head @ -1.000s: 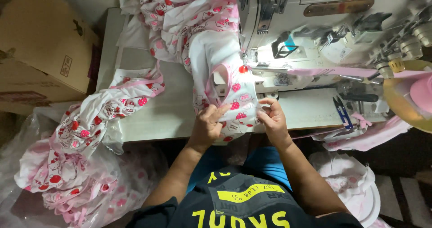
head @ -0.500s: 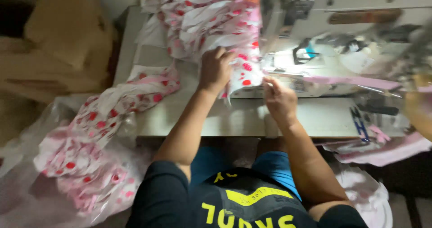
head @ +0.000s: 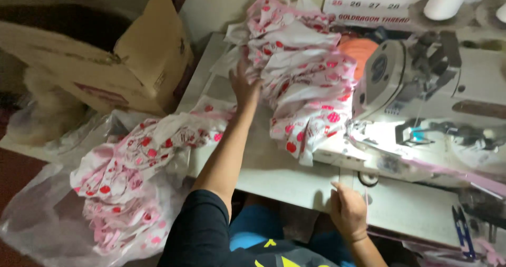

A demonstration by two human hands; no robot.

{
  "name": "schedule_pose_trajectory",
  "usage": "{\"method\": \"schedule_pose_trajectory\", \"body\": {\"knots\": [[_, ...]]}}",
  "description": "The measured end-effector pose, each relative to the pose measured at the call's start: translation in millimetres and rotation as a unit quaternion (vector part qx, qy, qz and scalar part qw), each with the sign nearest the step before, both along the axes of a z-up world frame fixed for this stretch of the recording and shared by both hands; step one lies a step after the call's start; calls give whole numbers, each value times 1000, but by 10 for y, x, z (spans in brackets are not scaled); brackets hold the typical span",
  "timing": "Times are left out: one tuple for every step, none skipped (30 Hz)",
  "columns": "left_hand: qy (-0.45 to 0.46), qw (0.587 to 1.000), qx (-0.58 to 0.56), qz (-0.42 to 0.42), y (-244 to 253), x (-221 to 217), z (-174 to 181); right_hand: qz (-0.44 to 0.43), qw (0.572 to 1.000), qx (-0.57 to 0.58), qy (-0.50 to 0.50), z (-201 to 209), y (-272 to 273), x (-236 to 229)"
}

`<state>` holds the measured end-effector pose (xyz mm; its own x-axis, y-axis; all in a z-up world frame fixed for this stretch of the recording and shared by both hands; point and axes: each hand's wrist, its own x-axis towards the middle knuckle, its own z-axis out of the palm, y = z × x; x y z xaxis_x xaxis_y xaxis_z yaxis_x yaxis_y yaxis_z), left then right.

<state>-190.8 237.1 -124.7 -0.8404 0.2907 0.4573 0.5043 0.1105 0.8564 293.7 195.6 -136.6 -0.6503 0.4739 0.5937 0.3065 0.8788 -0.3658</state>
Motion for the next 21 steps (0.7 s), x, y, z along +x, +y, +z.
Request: {"method": "schedule_pose_trajectory", "body": {"knots": [[2, 1000, 5, -2, 117, -41, 130, -2, 1000, 5, 2, -10, 8, 6], [-199, 980, -18, 0, 235, -85, 258, 8, 1000, 17, -8, -24, 19, 9], [-393, 918, -41, -3, 359, -115, 379, 17, 999, 30, -19, -35, 28, 23], [-392, 919, -38, -7, 628, -243, 174, 14, 999, 35, -18, 0, 24, -8], [-308, 949, -32, -60, 887, -358, -38, 18, 999, 30, -8, 33, 9, -25], [-220, 969, -26, -112, 1147, -470, -250, 21, 999, 26, 3, 61, -12, -40], [-221, 968, -25, -113, 1153, -422, -273, 20, 999, 27, 2, 62, 1, -43], [-296, 947, 5, -124, 1154, -372, -298, 23, 999, 29, 9, 61, 9, -43], [-370, 919, 34, -131, 1114, -324, -331, 28, 999, 29, 15, 62, 2, -38], [-371, 919, 35, -130, 1052, -294, -286, 29, 999, 29, 13, 75, 43, -59], [-355, 921, 99, -128, 929, -240, -277, 24, 1000, 19, 3, 79, 32, -55], [-338, 919, 162, -125, 796, -181, -267, 18, 1000, 9, -8, 84, 8, -46], [-339, 919, 163, -119, 632, -206, -391, 24, 1000, 8, -10, 93, 27, -45], [-292, 936, 144, -134, 455, -223, -513, 22, 1000, -10, -9, 105, 33, -42], [-243, 951, 123, -145, 225, -254, -637, 22, 999, -28, -7, 113, 21, -52], [-244, 952, 122, -136, -159, -99, -765, 31, 999, -32, -10, 81, 1, -61], [-189, 968, 107, -125, -553, 68, -891, 33, 996, -69, 49, 47, -20, -71], [-133, 980, 91, -114, -949, 248, -1016, 35, 988, -107, 106, 9, -49, -81], [-136, 982, 87, -101, -1282, 560, -764, 46, 987, -114, 101, 309, -188, -236], [-153, 984, 45, -77, -1602, 876, -503, 105, 983, -83, 125, 609, -335, -393], [-169, 984, 3, -50, -1919, 1188, -224, 165, 973, -53, 150, 914, -487, -564]]}}
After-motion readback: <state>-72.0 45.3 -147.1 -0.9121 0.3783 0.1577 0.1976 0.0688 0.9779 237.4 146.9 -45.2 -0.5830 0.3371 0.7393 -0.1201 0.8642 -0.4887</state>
